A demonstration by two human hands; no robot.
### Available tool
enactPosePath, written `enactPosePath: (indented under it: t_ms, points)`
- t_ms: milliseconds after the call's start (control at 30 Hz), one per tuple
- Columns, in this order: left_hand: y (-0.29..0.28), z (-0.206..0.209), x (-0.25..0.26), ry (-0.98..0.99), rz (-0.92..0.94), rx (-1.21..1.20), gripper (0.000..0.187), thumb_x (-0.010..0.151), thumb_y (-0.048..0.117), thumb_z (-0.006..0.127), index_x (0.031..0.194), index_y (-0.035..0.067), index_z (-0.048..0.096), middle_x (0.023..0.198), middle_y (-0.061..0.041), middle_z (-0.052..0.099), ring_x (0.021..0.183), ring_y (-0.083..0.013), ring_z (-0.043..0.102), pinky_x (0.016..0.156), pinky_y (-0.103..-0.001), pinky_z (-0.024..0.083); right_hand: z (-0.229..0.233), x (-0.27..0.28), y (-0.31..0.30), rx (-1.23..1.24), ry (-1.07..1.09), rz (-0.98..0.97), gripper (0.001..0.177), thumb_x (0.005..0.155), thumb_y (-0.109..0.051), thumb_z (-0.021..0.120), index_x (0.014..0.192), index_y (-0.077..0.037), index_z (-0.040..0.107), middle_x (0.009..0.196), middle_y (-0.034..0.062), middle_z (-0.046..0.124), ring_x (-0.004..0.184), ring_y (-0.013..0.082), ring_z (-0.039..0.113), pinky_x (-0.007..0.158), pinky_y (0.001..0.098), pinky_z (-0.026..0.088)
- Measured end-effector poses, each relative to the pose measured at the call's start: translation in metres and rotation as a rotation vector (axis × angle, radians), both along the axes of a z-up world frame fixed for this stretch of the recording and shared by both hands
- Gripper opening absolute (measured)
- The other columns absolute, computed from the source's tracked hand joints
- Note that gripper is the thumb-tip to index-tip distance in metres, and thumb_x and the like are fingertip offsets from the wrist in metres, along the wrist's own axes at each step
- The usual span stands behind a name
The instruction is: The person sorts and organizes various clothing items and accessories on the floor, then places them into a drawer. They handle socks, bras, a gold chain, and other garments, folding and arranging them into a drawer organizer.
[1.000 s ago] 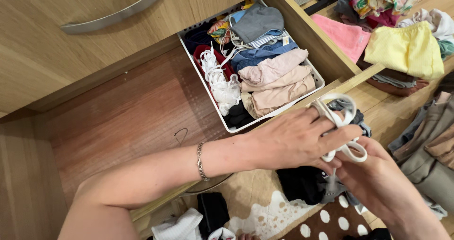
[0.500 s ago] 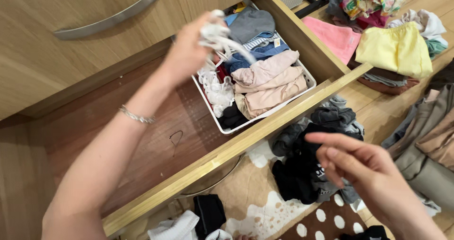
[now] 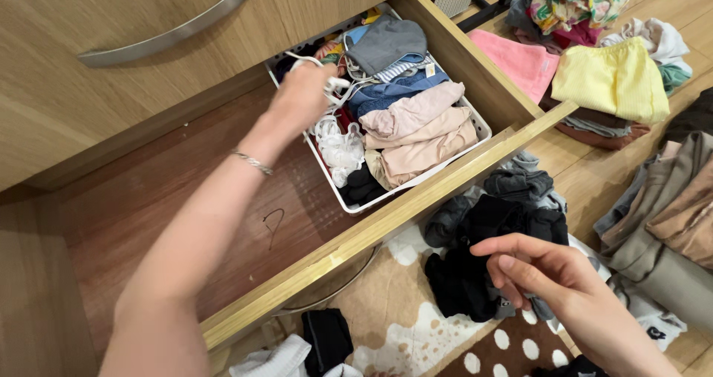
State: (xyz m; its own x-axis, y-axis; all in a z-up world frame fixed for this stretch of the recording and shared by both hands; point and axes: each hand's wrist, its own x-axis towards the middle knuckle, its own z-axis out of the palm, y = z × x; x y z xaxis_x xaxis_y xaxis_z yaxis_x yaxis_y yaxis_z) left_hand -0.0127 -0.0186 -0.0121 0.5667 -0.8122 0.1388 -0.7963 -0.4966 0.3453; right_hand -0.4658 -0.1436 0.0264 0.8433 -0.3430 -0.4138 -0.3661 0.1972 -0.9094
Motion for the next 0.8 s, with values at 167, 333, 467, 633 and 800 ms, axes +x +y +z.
enactPosePath:
  t_ms: [167,333,467,633,800]
  points:
    - [-0.02,-0.038,-0.02,-0.129,0.018,0.279,0.075,0.087,0.006,0.061,0.154,-0.001,0.029,0.143,-0.031,0.046,0.135,-0.045,0.047,0.115,-0.054,0.037,-0.003,-0.002,0.001,0.0,0.021,0.05,0.027,0.105,-0.013,0.062,0.125,0.003,0.071,0.08,0.006,0.055,0.068,0.0157,0.055,0.063,0.0297,0.048]
    - [-0.017,-0.059,-0.046,0.085,0.151,0.318,0.092,0.097,0.038,0.049,0.153,-0.004,-0.009,0.158,-0.038,0.015,0.145,-0.0518,0.013,0.115,-0.058,0.005,-0.005,-0.007,-0.003,0.009,0.078,0.066,0.028,0.104,-0.014,0.064,0.126,0.002,0.07,0.081,0.0048,0.055,0.07,0.0153,0.053,0.064,0.0288,0.047]
    - [-0.004,-0.046,-0.06,0.036,0.067,0.628,0.091,0.097,0.023,0.051,0.153,-0.012,-0.012,0.157,-0.04,0.015,0.147,-0.0558,0.009,0.12,-0.06,0.006,-0.008,-0.009,-0.002,0.012,0.098,0.043,0.028,0.104,-0.014,0.064,0.125,0.002,0.07,0.081,0.0052,0.055,0.071,0.0155,0.049,0.063,0.0297,0.047]
    - [0.004,0.029,-0.05,0.309,0.066,0.493,0.067,0.093,0.001,0.049,0.158,0.013,0.033,0.128,-0.033,0.064,0.115,-0.0428,0.064,0.095,-0.05,0.053,-0.004,-0.007,0.002,0.016,0.105,0.097,0.027,0.103,-0.014,0.065,0.125,0.0,0.068,0.081,0.0047,0.055,0.072,0.0154,0.05,0.064,0.0297,0.048]
    - [0.015,0.04,-0.036,-0.118,0.047,0.019,0.045,0.093,0.003,0.062,0.135,0.016,0.07,0.118,-0.023,0.073,0.101,-0.0352,0.072,0.091,-0.047,0.058,0.003,-0.005,0.001,-0.035,0.225,0.057,0.031,0.094,-0.02,0.065,0.12,-0.005,0.07,0.071,0.004,0.06,0.065,0.014,0.052,0.06,0.0284,0.045]
